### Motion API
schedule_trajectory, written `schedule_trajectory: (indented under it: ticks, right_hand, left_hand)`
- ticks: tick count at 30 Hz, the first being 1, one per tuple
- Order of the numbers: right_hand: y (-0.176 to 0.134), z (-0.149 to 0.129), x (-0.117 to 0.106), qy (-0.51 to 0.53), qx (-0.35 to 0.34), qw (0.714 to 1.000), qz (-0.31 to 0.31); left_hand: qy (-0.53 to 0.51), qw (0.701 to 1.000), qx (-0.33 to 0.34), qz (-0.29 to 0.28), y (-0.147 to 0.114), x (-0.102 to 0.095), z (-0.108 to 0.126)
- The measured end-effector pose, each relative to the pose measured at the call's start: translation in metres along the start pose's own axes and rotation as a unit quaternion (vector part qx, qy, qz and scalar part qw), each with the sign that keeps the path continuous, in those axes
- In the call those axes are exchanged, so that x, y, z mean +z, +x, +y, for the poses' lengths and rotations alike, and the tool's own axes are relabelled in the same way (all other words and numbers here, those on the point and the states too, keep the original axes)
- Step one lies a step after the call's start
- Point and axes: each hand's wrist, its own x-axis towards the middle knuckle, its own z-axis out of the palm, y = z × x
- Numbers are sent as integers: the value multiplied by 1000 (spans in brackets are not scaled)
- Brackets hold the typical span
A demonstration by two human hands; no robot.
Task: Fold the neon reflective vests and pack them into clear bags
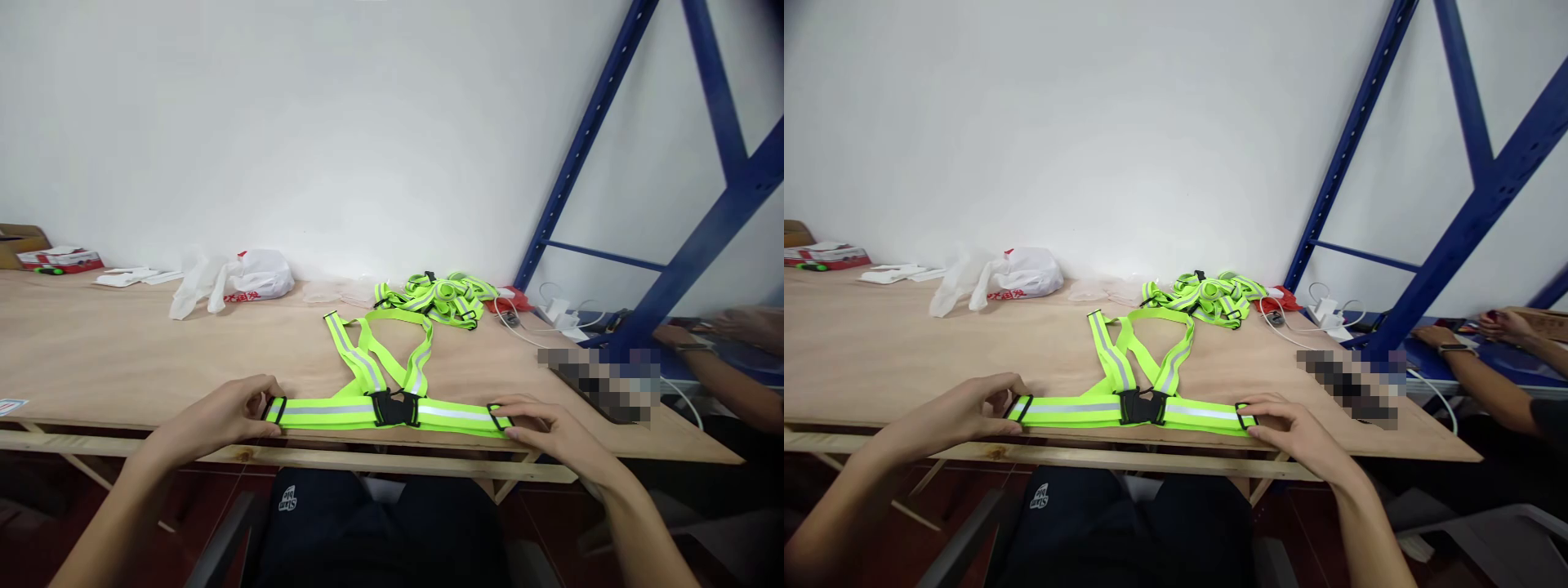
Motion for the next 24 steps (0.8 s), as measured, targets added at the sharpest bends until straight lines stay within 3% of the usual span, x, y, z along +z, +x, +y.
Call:
schedule_trajectory:
  ticks: [3,6,10,12,14,18,20,24]
  right_hand:
    - [4,-3,7,-12,-8,999,-33]
    - [6,-7,9,-18,-16,999,-48]
    - [8,-13,9,-29,-12,999,-18]
    - [10,-13,11,-36,-15,999,15]
    - [12,-10,14,-43,-18,998,33]
    - [14,-3,16,-55,5,998,25]
    - [17,-2,15,-63,19,998,21]
    - [46,-2,12,-108,36,993,-18]
  left_hand:
    - [14,1000,-13,-21,6,4,-9]
    - [43,999,21,17,6,3,-6]
    - [72,984,116,117,2,18,37]
    - [64,973,197,104,6,40,67]
    - [79,956,276,57,14,66,92]
    - [137,945,297,7,32,108,105]
    - [143,946,290,11,35,115,99]
    - [121,947,298,15,31,108,88]
